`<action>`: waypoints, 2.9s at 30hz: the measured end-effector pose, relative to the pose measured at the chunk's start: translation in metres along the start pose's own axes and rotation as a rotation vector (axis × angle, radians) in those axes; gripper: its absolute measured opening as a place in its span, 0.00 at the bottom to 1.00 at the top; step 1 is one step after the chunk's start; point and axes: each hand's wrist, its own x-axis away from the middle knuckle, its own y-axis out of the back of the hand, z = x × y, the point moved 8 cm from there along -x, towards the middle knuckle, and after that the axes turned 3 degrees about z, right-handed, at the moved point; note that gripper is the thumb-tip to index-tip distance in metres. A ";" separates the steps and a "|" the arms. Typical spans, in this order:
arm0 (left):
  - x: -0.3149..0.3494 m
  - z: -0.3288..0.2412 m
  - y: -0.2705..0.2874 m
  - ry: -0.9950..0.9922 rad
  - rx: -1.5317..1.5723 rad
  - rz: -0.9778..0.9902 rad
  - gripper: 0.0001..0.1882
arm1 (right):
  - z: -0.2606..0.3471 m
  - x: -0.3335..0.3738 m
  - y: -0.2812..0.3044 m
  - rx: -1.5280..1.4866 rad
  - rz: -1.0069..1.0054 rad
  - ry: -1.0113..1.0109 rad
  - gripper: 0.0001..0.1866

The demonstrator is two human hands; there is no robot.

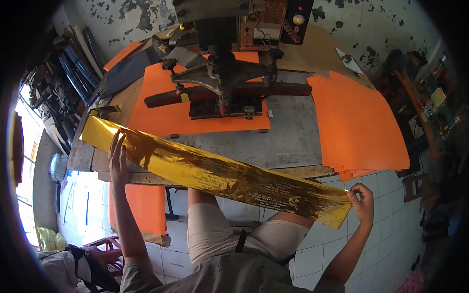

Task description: The person positions an orange sheet on a hot-stamping press and operates the machine to apply a print. They handle a piece of gold foil, realigning it on their lap between printing cycles, and continue the process for multiple sheets.

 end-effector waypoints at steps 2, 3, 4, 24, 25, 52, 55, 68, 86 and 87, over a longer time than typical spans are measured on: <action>0.001 -0.009 0.002 0.039 0.052 -0.021 0.36 | 0.000 0.000 0.004 -0.024 -0.075 0.048 0.13; 0.000 -0.011 0.001 0.032 0.060 -0.028 0.36 | 0.000 0.000 0.008 -0.052 -0.140 0.094 0.13; 0.000 -0.010 0.002 0.039 0.054 -0.032 0.35 | -0.003 -0.002 0.006 -0.049 -0.148 0.101 0.13; 0.000 -0.011 -0.002 0.100 -0.043 0.013 0.28 | 0.000 -0.022 -0.008 0.002 -0.344 0.090 0.12; 0.000 -0.011 -0.001 0.090 -0.044 0.011 0.28 | -0.002 -0.022 -0.008 -0.006 -0.338 0.073 0.12; -0.002 -0.018 0.002 0.081 -0.056 -0.008 0.27 | 0.011 -0.023 -0.009 0.001 -0.309 0.037 0.10; -0.001 -0.016 0.000 0.084 -0.057 -0.005 0.27 | 0.016 -0.022 -0.011 0.009 -0.314 0.051 0.11; 0.001 -0.014 0.004 0.054 -0.142 -0.012 0.25 | 0.022 -0.020 0.000 0.038 -0.282 0.040 0.09; -0.061 0.035 -0.020 0.070 -0.289 0.411 0.29 | 0.019 -0.154 0.057 0.417 0.037 0.017 0.12; -0.064 0.031 -0.023 0.069 -0.287 0.415 0.29 | 0.015 -0.174 0.060 0.486 0.038 0.025 0.12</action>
